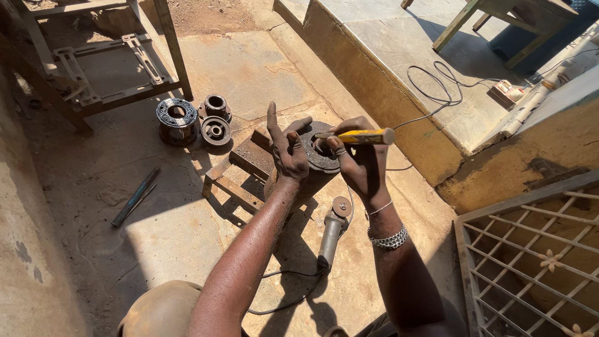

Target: The person sits on the ground holding a rusty cylindrical metal part steady with one hand while grinding its surface with an angle grinder. They then set the grinder down and use a yellow-handled chisel to scrape and clean the central hub and edges of the part, rotating it as they work.

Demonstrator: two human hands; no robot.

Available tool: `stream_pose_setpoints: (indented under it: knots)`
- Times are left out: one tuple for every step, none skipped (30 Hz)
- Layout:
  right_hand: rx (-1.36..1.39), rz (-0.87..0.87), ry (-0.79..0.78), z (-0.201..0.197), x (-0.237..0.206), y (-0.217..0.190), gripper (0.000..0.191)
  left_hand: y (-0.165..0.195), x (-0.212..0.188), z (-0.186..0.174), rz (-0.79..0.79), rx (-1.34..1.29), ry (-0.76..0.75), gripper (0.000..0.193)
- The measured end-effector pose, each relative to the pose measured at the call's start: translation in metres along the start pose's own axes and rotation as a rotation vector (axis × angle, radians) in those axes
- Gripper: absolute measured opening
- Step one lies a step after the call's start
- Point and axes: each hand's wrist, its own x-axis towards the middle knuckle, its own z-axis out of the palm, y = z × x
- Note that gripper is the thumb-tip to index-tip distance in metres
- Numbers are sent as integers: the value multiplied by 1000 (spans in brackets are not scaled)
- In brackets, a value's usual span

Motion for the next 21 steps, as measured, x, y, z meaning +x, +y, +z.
stream_pose_setpoints:
  knots:
    - [-157,-54,-98,-1,-1,1,21,0,0,0,8,2,-7,90]
    - [-163,-13,-79,-2,-1,1,19,1,0,0,13,1,-18,90]
    - [-169,25,-62,-2,-2,0,17,1,-1,1,3,5,-21,88]
    - [-171,48,-45,-2,-2,-1,16,1,-1,1,7,12,-16,87]
    - [25,47,35,-3,-2,-3,17,2,0,1,15,23,-6,86]
    - [220,62,103,-1,-2,-4,18,2,0,1,18,25,3,86]
    - [410,80,180,-1,-2,-5,20,2,0,3,20,21,2,87]
    - [242,77,83,0,-1,-5,21,2,0,3,29,25,-3,88]
    - [73,75,-14,1,-1,-4,22,2,0,4,30,5,1,87]
    - [-102,79,-107,0,0,-1,23,2,0,5,27,-24,-2,86]
    - [-125,53,-81,-1,-3,2,22,2,-1,5,22,-52,-4,86]
    - [-146,16,-61,-4,-5,6,20,1,-2,7,34,-35,-5,85]
    - [-162,-29,-40,-8,-6,11,19,1,-1,6,54,-13,-5,83]
    - [-47,78,-12,-13,-13,16,19,1,-3,7,62,2,1,82]
    - [70,190,16,-17,-27,19,19,2,-4,6,46,5,-2,81]
    - [189,296,48,-21,-41,22,19,1,-4,7,37,10,-5,80]
    - [301,374,74,-27,-53,26,20,1,-3,7,31,16,-10,80]
    - [414,452,102,-32,-68,29,22,0,-3,7,41,16,-11,74]
    - [530,535,129,-37,-83,32,24,-1,-2,7,45,20,-11,69]
    - [571,564,164,-40,-99,35,26,-3,-2,7,50,25,-14,66]
    - [611,590,201,-43,-114,40,29,-4,-1,8,52,43,-27,62]
